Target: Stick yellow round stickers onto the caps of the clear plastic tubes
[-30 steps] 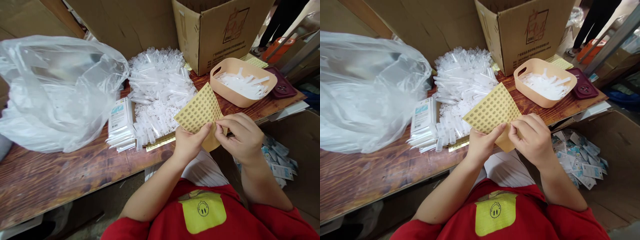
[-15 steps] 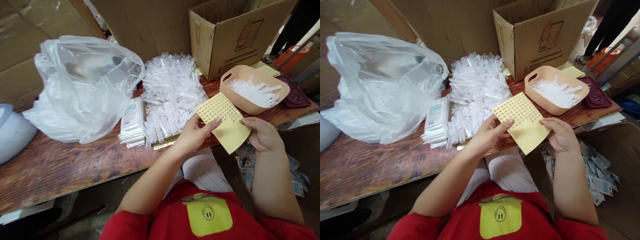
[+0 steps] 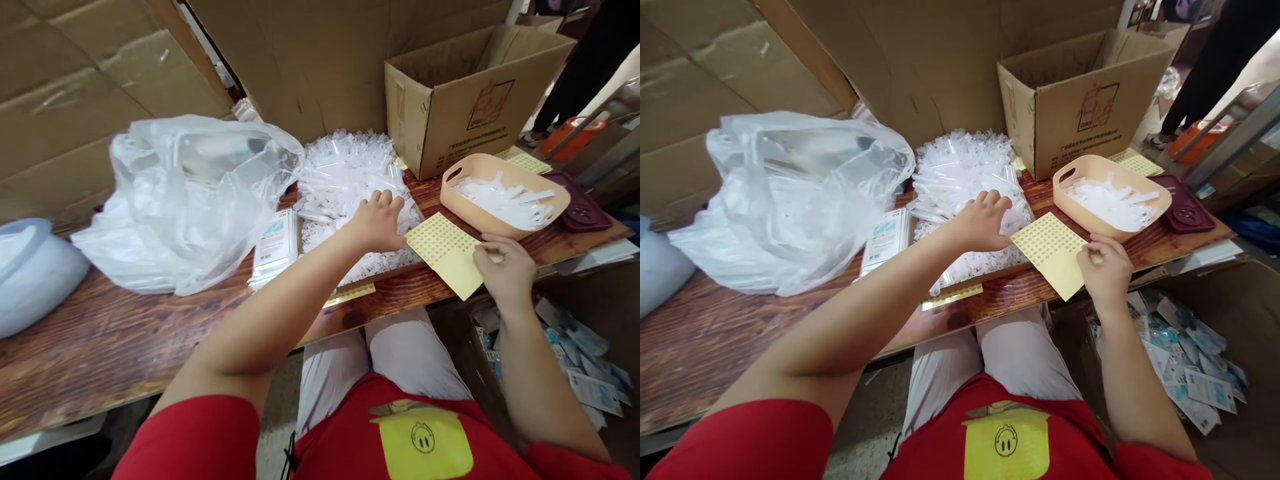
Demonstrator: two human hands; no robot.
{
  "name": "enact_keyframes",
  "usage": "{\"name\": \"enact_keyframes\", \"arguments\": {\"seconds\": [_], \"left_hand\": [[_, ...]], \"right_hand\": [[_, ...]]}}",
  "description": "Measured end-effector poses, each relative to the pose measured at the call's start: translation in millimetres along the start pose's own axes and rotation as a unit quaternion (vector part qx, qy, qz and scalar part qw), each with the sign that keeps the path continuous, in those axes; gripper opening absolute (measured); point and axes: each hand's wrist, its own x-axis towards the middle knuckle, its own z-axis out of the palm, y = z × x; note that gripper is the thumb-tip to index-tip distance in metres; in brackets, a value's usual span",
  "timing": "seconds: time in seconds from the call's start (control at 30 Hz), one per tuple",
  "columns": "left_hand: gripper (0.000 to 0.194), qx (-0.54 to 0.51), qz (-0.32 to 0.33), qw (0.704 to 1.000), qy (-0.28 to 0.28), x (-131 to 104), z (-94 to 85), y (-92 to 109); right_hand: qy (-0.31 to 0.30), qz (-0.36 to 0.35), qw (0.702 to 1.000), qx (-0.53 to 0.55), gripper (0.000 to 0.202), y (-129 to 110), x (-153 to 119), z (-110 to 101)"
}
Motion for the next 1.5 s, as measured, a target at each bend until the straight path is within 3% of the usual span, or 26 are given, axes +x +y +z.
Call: {"name": "enact_keyframes", "arguments": {"seconds": [0.1, 0.17, 0.33, 0.47, 0.63, 0.77, 0.93, 1.0, 1.07, 1.13, 1.27, 1.33, 1.4, 1.5], "left_hand": [[0.063, 0.049, -0.029, 0.998, -0.016, 9, 2.0, 4], [0.065, 0.107, -0.046, 0.993, -0.031, 15, 2.3, 2], [0.064, 0.189, -0.062, 0.974, -0.103, 21, 1.2, -6], [0.06, 0.201, -0.062, 0.973, -0.094, 20, 1.7, -10], [0.062, 0.179, -0.086, 0.976, -0.086, 24, 6.0, -18], [0.051, 0.17, -0.098, 0.978, -0.073, 26, 5.9, -26], [0.043, 0.144, -0.102, 0.983, -0.05, 12, -14.0, -38], [0.036, 0.066, -0.123, 0.99, -0.022, 0, -25.7, -42], [0.026, -0.102, -0.156, 0.982, 0.016, -13, -34.9, -45], [0.025, -0.321, -0.172, 0.93, 0.043, -28, -39.3, -46], [0.03, -0.659, -0.151, 0.736, 0.032, -59, -36.9, -40], [0.033, -0.748, -0.145, 0.647, 0.004, -73, -33.0, -34], [0.034, -0.805, -0.131, 0.577, -0.033, -85, -27.3, -27], [0.034, -0.851, -0.088, 0.511, -0.082, -100, -14.0, -16]], "right_hand": [[0.045, -0.124, 0.989, -0.061, 0.006, 4, -3, 7], [0.068, -0.168, 0.98, -0.087, 0.004, 5, -5, 10], [0.075, -0.17, 0.976, -0.115, 0.004, 7, -8, 10], [0.078, -0.174, 0.977, -0.091, 0.003, 5, -8, 9], [0.085, -0.159, 0.977, -0.116, 0.01, 1, -8, 9], [0.09, -0.162, 0.976, -0.115, 0.011, -1, -8, 8], [0.091, -0.169, 0.977, -0.092, 0.006, -1, -8, 7], [0.086, -0.159, 0.981, -0.077, 0.006, -2, -8, 8], [0.078, -0.138, 0.985, -0.07, 0.009, -4, -8, 8], [0.072, -0.11, 0.989, -0.069, 0.011, -6, -7, 8], [0.082, -0.058, 0.995, -0.01, 0.012, -11, -5, 7], [0.103, -0.054, 0.993, 0.036, 0.011, -15, -4, 4], [0.124, -0.06, 0.988, 0.063, 0.009, -22, -3, 1], [0.139, -0.089, 0.982, 0.095, 0.005, -42, -3, -3]]}}
